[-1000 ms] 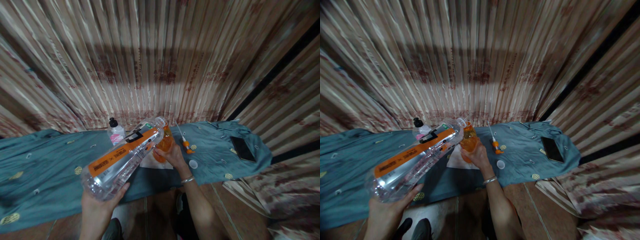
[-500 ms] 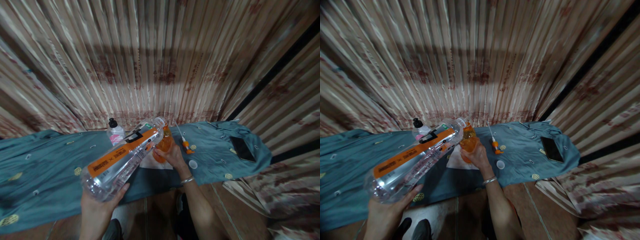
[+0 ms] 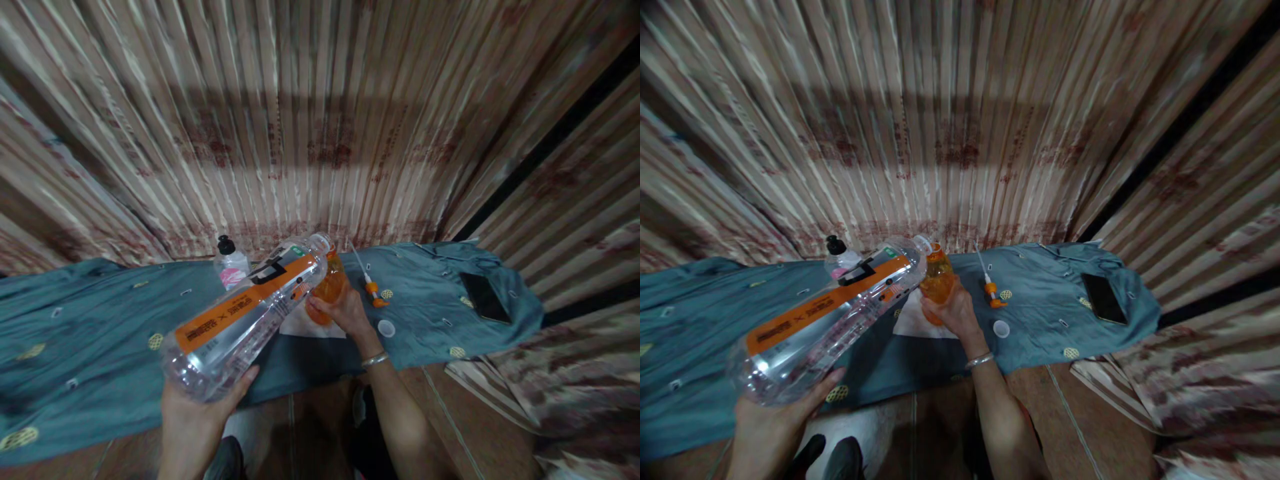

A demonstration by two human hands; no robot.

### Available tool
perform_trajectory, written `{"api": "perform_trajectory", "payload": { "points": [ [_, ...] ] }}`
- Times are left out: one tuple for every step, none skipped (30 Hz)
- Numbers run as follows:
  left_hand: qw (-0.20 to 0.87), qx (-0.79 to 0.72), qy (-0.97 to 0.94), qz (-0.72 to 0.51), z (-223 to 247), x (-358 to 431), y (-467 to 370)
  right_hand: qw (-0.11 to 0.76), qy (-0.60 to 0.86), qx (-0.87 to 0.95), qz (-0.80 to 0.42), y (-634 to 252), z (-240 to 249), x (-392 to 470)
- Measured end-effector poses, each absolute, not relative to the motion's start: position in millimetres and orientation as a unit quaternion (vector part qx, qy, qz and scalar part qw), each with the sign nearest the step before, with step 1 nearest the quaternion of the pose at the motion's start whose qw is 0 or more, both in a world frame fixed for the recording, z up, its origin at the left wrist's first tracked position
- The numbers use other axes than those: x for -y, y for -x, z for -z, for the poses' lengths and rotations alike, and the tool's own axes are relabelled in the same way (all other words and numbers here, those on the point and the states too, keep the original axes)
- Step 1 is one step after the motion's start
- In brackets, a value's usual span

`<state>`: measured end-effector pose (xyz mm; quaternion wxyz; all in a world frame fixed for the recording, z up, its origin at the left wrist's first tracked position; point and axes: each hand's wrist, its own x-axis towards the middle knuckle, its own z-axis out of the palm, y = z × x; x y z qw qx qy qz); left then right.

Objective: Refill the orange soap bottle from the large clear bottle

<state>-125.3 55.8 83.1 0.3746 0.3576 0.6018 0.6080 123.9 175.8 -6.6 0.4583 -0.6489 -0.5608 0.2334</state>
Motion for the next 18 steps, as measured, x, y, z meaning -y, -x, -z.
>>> {"api": "perform_trajectory", "payload": {
  "points": [
    [0.362, -0.611, -0.364, -0.602, -74.5, -61.5, 127.4, 0.458, 0.649, 0.561, -0.232, -123.8, 7.4, -176.0],
    [0.340, -0.617, -0.382, -0.598, -65.8, -67.0, 129.5, 0.459, 0.650, 0.561, -0.229, -123.6, 8.1, -176.3],
    [0.331, -0.618, -0.389, -0.597, -57.8, -71.7, 131.5, 0.460, 0.650, 0.561, -0.226, -123.3, 8.8, -176.4],
    [0.335, -0.607, -0.399, -0.601, -51.0, -75.1, 133.3, 0.461, 0.651, 0.560, -0.223, -123.1, 9.4, -176.5],
    [0.334, -0.601, -0.407, -0.601, -45.8, -77.3, 134.8, 0.461, 0.653, 0.559, -0.221, -122.8, 10.0, -176.6],
    [0.336, -0.597, -0.411, -0.601, -42.2, -78.2, 136.0, 0.461, 0.654, 0.559, -0.219, -122.6, 10.5, -176.6],
    [0.336, -0.594, -0.414, -0.602, -40.1, -78.2, 136.8, 0.460, 0.655, 0.558, -0.218, -122.4, 10.8, -176.7],
    [0.332, -0.595, -0.417, -0.601, -39.1, -77.6, 137.4, 0.459, 0.656, 0.558, -0.218, -122.3, 11.1, -176.8],
    [0.325, -0.598, -0.420, -0.600, -38.9, -76.8, 137.8, 0.458, 0.657, 0.558, -0.218, -122.3, 11.3, -176.8],
    [0.319, -0.601, -0.420, -0.600, -39.0, -76.0, 138.0, 0.457, 0.657, 0.558, -0.218, -122.4, 11.4, -176.9],
    [0.320, -0.601, -0.419, -0.600, -39.3, -75.4, 138.1, 0.457, 0.656, 0.559, -0.217, -122.5, 11.4, -177.0],
    [0.323, -0.599, -0.419, -0.601, -39.5, -75.0, 138.2, 0.458, 0.655, 0.560, -0.217, -122.6, 11.4, -177.1],
    [0.326, -0.599, -0.419, -0.600, -39.6, -75.0, 138.3, 0.458, 0.655, 0.561, -0.217, -122.7, 11.4, -177.2],
    [0.327, -0.598, -0.419, -0.599, -39.5, -75.2, 138.4, 0.457, 0.655, 0.561, -0.217, -122.9, 11.4, -177.3],
    [0.327, -0.597, -0.420, -0.600, -39.3, -75.5, 138.5, 0.457, 0.655, 0.561, -0.217, -123.0, 11.4, -177.3],
    [0.324, -0.596, -0.422, -0.601, -39.1, -75.8, 138.6, 0.457, 0.656, 0.561, -0.217, -123.1, 11.5, -177.3],
    [0.318, -0.599, -0.424, -0.600, -38.9, -76.2, 138.7, 0.457, 0.655, 0.560, -0.217, -123.2, 11.6, -177.3],
    [0.313, -0.603, -0.422, -0.600, -38.9, -76.4, 138.7, 0.458, 0.655, 0.560, -0.217, -123.4, 11.7, -177.3]
  ]
}}
